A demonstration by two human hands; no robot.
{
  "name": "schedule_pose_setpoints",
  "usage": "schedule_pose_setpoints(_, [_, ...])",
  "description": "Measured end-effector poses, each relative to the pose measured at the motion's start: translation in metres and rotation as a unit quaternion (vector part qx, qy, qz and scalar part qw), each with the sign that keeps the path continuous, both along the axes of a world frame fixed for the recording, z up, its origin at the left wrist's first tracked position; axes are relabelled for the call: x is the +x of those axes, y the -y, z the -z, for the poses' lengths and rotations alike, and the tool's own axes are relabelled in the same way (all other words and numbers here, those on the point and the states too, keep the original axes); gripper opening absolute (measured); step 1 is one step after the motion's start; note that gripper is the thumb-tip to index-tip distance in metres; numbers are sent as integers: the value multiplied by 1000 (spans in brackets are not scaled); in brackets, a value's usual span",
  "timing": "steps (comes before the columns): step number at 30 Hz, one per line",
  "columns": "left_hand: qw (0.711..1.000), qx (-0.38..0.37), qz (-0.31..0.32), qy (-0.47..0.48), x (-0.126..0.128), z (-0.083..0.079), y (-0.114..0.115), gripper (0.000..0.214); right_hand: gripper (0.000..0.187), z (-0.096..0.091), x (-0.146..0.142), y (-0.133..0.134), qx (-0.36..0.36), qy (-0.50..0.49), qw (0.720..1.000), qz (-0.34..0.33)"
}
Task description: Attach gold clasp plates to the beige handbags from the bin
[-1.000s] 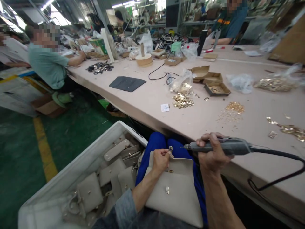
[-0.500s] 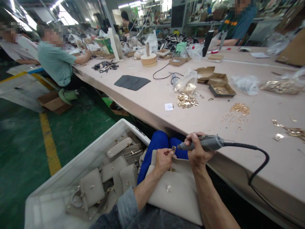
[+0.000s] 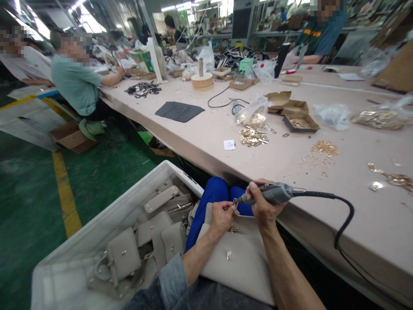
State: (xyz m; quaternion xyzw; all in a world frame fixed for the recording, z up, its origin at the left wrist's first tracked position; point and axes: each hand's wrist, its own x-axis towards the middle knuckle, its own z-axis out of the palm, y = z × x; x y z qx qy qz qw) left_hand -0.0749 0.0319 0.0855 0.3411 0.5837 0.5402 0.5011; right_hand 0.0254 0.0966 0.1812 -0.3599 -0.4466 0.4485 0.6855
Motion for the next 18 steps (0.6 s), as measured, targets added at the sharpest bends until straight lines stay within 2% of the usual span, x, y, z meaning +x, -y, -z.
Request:
schedule_pose_setpoints(6, [999,32,34,11,0,-6,6,34,23,-4,2,3,6,87,992,-90])
schedule_pose_setpoints(10, [998,29,40,26,-4,-4,5,36,16,-7,-2,3,54,136,984,-106])
schedule_pose_setpoints(14, [998,36,41,38,1,-1,6,39,17,-8,-5,2,56,140,981,-119])
schedule_pose_setpoints(18, [1000,-6,20,8,-1,-14,14,54,20,-18,-2,7,53,164,980,-100])
